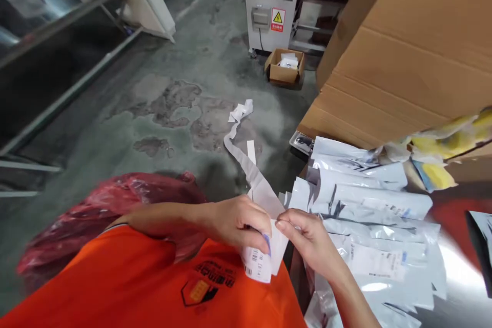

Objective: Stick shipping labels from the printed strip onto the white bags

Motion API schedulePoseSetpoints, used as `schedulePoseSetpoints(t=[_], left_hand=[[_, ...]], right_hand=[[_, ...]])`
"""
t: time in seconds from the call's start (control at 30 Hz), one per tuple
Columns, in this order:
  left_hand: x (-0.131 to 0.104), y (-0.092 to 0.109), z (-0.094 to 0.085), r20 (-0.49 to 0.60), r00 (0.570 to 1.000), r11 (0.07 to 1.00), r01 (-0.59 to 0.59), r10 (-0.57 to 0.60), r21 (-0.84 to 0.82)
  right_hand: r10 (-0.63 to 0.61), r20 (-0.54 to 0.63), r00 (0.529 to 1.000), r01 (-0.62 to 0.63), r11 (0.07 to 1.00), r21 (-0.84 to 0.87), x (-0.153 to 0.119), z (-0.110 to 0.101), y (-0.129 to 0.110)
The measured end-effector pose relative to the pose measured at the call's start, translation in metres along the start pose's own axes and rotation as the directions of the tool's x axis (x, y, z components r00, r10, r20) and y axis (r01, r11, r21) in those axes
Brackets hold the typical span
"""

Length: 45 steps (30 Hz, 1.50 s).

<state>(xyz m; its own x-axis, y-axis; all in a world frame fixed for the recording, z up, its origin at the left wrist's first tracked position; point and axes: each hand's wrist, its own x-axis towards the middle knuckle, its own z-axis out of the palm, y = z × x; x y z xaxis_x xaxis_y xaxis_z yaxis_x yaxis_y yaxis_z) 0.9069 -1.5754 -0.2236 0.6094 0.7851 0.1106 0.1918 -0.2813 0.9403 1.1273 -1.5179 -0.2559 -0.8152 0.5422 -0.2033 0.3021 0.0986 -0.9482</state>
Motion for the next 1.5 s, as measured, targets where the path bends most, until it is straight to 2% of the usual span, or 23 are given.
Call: schedulePoseSetpoints(t=[0.13,0.3,0.43,0.5,0.53,0.6,0.67,0.7,0.73,0.8,0.93,1.17,1.3,1.37,1.43,1.5], left_hand=[[-0.028,-0.013,-0.019,-0.056,0.998,0.999,0.009,-0.011,-0.037],[-0.062,-0.022,-0.047,-0.145,0.984,0.984,0.082,-0.105,-0.159],[-0.081,-0.025,-0.075,-0.155,0.981,0.970,0.078,-0.115,-0.231],[-0.088,-0.033,-0.090,-0.184,0.966,0.953,0.125,-0.180,-0.277],[-0.090,-0.039,-0.098,-0.225,0.943,0.936,0.169,-0.244,-0.309],[-0.091,-0.055,-0.113,-0.338,0.854,0.881,0.248,-0.395,-0.402],[-0.088,-0.070,-0.127,-0.422,0.764,0.828,0.253,-0.489,-0.501],[-0.086,-0.075,-0.132,-0.440,0.744,0.815,0.236,-0.502,-0.530],[-0.085,-0.078,-0.137,-0.444,0.744,0.813,0.225,-0.499,-0.538],[-0.085,-0.077,-0.144,-0.424,0.777,0.838,0.233,-0.465,-0.493],[-0.097,-0.066,-0.148,-0.374,0.835,0.897,0.281,-0.404,-0.341],[-0.111,-0.068,-0.146,-0.381,0.869,0.932,0.209,-0.316,-0.297],[-0.115,-0.066,-0.139,-0.426,0.871,0.962,0.165,-0.246,-0.217],[-0.117,-0.062,-0.132,-0.426,0.889,0.983,0.113,-0.166,-0.148],[-0.121,-0.059,-0.126,-0.401,0.912,0.994,0.053,-0.088,-0.098],[-0.125,-0.060,-0.123,-0.410,0.909,0.994,0.033,-0.073,-0.103]], right_hand=[[0.014,-0.034,0.999,-0.017,0.997,-0.080,0.030,0.019,-0.007],[-0.084,-0.063,0.994,0.070,0.975,-0.209,0.071,0.044,-0.019],[-0.128,-0.082,0.988,0.102,0.959,-0.264,0.099,0.054,-0.032],[-0.129,-0.128,0.983,0.090,0.957,-0.276,0.114,0.055,-0.037],[-0.124,-0.150,0.981,0.078,0.956,-0.282,0.123,0.055,-0.040],[-0.103,-0.177,0.979,0.048,0.956,-0.289,0.145,0.054,-0.042],[-0.075,-0.199,0.977,0.017,0.960,-0.280,0.168,0.051,-0.042],[-0.065,-0.214,0.975,0.005,0.963,-0.268,0.178,0.050,-0.042],[-0.060,-0.229,0.972,-0.001,0.967,-0.257,0.187,0.048,-0.042],[-0.071,-0.248,0.966,0.007,0.969,-0.248,0.199,0.048,-0.044],[-0.095,-0.215,0.972,0.039,0.967,-0.253,0.201,0.055,-0.048],[0.063,-0.220,0.974,-0.056,0.998,0.038,0.200,0.076,-0.043],[0.097,-0.251,0.963,-0.077,0.993,0.088,0.208,0.084,-0.041],[0.117,-0.314,0.942,-0.077,0.988,0.137,0.212,0.082,-0.036],[0.161,-0.412,0.897,-0.066,0.969,0.237,0.214,0.076,-0.030],[0.201,-0.480,0.854,-0.036,0.943,0.331,0.214,0.066,-0.026]])
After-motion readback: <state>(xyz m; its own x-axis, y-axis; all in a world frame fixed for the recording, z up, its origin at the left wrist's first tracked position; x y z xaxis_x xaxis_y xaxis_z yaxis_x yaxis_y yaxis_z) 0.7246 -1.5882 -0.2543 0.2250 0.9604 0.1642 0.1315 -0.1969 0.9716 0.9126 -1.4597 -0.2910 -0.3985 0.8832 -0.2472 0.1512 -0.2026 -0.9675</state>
